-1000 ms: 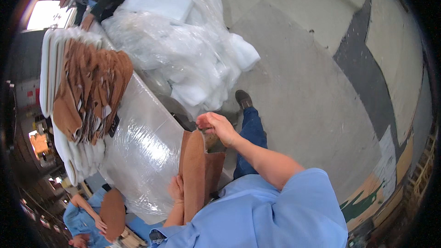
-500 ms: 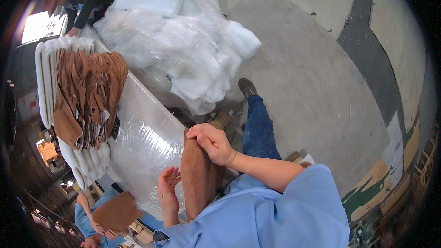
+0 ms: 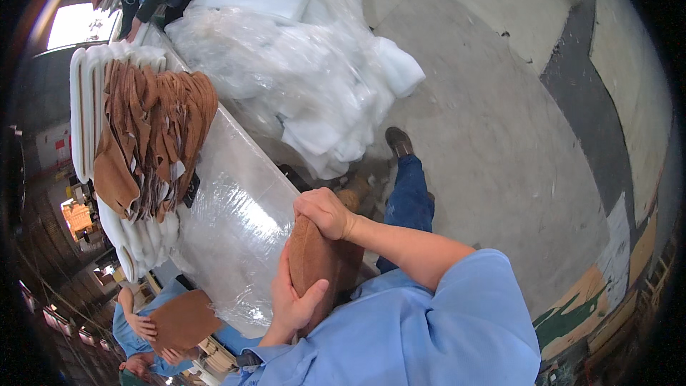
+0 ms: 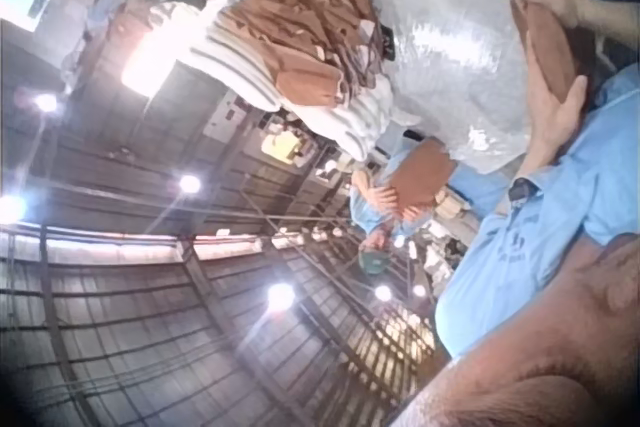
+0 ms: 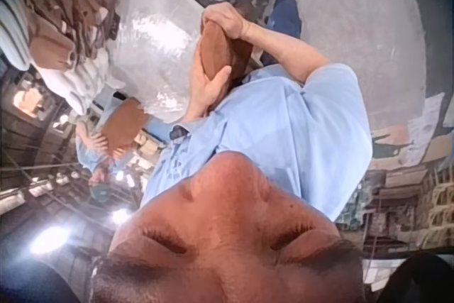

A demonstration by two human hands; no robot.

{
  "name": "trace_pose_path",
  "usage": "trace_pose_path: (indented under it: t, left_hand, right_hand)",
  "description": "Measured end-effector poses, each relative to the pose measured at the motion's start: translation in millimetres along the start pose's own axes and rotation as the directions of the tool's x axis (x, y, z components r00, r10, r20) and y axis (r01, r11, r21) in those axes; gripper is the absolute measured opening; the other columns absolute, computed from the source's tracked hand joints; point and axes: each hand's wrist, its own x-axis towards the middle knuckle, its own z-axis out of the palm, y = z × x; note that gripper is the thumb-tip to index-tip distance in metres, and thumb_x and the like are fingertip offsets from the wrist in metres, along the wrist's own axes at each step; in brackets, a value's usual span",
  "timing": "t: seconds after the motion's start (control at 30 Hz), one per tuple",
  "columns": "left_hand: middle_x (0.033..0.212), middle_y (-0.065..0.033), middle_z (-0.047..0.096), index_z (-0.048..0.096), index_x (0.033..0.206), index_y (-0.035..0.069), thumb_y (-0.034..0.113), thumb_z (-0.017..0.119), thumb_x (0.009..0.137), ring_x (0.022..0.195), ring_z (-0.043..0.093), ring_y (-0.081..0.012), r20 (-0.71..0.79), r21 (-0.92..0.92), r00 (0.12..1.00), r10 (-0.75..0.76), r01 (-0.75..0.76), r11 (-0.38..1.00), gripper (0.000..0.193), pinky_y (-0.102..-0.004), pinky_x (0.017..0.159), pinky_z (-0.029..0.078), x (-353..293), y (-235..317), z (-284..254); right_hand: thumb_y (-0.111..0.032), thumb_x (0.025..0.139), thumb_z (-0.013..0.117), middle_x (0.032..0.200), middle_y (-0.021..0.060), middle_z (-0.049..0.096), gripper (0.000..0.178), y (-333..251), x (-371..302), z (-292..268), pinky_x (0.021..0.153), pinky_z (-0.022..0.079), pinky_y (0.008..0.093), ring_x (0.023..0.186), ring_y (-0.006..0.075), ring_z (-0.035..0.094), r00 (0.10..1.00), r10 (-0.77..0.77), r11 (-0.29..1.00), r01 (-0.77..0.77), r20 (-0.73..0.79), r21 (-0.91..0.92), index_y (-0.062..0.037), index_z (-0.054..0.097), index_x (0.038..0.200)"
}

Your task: The person inserts white foam inserts into brown fabric covers, folds the edges, and stacks the finished cushions. They repeat this process for multiple cushions while another worker performs the same task nearby.

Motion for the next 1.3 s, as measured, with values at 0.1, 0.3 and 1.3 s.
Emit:
trace_pose_path:
  t: [0.1,0.3,1.3]
  left_hand:
    - [0.15,-0.0257,0.052,0.027,0.161,-0.008,0.026,0.078,0.087,0.139,0.054,-0.0327,-0.002,-0.041,1.0,0.019,-0.019,0.999,0.096,-0.0423,0.116,0.042,2.3,-7.0,-6.4]
    - [0.151,-0.0239,0.051,0.031,0.159,-0.006,0.024,0.077,0.089,0.142,0.05,-0.0309,-0.1,-0.309,0.993,-0.061,0.027,0.951,0.089,-0.0423,0.119,0.039,2.5,-12.2,-6.9]
    - [0.15,-0.0204,0.056,0.041,0.158,-0.002,0.022,0.08,0.082,0.141,0.054,-0.0293,-0.136,-0.336,0.989,0.053,-0.096,0.937,0.089,-0.0402,0.117,0.041,-11.9,-35.0,-14.0]
  right_hand:
    - [-0.033,0.104,0.042,0.075,0.0188,0.063,0.047,6.6,14.1,2.0,0.069,0.047,0.0402,0.069,0.0328,0.06,0.978,0.165,0.985,-0.17,0.126,0.034,-0.0018,0.064,0.077]
    - [-0.042,0.107,0.046,0.074,0.0163,0.068,0.059,-11.7,41.5,-7.7,0.074,0.049,0.0396,0.07,0.0283,0.063,0.844,0.488,0.848,-0.519,0.223,0.106,-0.0009,0.068,0.071]
    - [-0.034,0.111,0.055,0.101,0.0022,0.072,0.031,26.2,-33.6,-25.4,0.081,0.051,0.0299,0.091,0.0129,0.066,0.574,0.816,0.518,-0.674,-0.069,0.526,-0.008,0.07,0.116]
